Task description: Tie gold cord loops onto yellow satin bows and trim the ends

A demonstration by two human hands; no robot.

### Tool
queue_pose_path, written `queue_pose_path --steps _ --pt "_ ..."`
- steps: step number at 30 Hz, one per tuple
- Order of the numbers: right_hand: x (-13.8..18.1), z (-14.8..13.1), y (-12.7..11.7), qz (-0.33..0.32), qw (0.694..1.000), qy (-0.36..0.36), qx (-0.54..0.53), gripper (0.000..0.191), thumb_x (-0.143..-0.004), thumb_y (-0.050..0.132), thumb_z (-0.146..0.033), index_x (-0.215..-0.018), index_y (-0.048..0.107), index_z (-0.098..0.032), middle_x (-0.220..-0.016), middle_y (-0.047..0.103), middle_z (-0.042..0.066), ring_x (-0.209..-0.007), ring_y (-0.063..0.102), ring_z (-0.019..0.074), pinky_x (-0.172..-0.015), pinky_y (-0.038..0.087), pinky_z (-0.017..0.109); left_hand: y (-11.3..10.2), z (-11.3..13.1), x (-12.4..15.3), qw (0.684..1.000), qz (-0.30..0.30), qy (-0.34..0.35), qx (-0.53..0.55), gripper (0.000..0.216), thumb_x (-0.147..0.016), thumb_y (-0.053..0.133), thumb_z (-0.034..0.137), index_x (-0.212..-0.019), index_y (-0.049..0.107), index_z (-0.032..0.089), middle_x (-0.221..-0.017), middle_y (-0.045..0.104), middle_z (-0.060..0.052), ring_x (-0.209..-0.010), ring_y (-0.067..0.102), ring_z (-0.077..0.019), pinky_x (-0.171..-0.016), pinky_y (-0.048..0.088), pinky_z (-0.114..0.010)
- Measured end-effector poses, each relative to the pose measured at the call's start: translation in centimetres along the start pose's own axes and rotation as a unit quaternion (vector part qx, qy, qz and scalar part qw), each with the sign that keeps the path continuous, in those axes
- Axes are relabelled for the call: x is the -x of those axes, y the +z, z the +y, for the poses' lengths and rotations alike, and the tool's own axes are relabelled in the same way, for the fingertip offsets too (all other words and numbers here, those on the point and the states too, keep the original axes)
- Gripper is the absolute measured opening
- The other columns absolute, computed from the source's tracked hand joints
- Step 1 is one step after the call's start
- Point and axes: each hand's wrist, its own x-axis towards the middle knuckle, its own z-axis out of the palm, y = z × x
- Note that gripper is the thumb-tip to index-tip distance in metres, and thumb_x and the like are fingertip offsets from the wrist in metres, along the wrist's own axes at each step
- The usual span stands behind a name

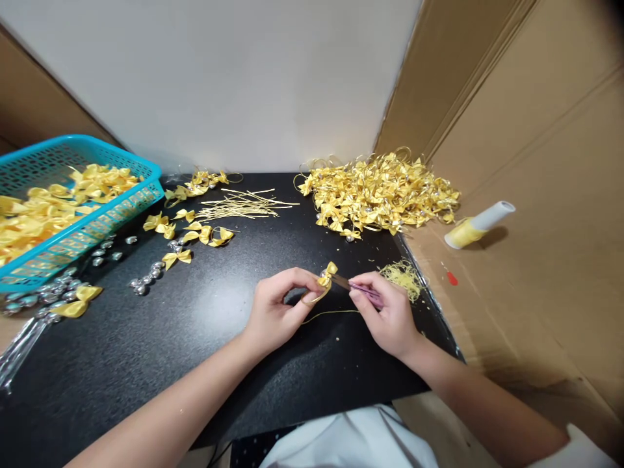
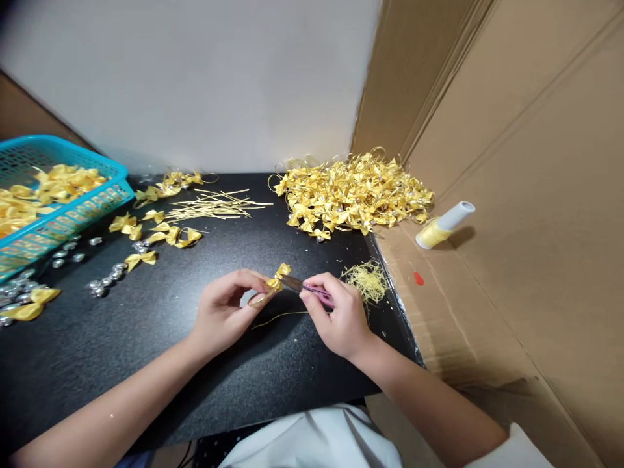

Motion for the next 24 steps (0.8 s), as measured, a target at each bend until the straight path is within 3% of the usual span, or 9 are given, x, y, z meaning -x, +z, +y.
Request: queue_pose_path --steps 13,24 --pt "-0.1 -0.3 -0.1 0.037 0.994 -0.068 0.077 0.006 -0.087 0.057 -0.021 -0.089 0.063 -0.020 -0.078 0.072 0.003 -0.066 0.070 0.0140 -0.058 0.059 0.021 0.0 0.1 -0.1 1.000 -0.015 0.003 -0.024 0.007 -0.082 0.064 0.015 -0.076 0.062 0.018 -0.075 0.069 -0.003 -0.071 0.066 -0.0137 -0.070 0.052 -0.024" --pt "-0.4 0.7 -0.6 0.073 0.995 -0.006 0.061 0.009 -0.089 0.058 -0.028 -0.090 0.063 -0.020 -0.076 0.070 0.003 -0.066 0.068 0.0136 -0.058 0.055 0.022 0.2 0.3 -0.4 0.997 -0.005 -0.076 0.025 0.007 -0.078 0.067 0.020 -0.074 0.062 0.017 -0.074 0.068 -0.002 -0.068 0.064 -0.0124 -0.066 0.052 -0.022"
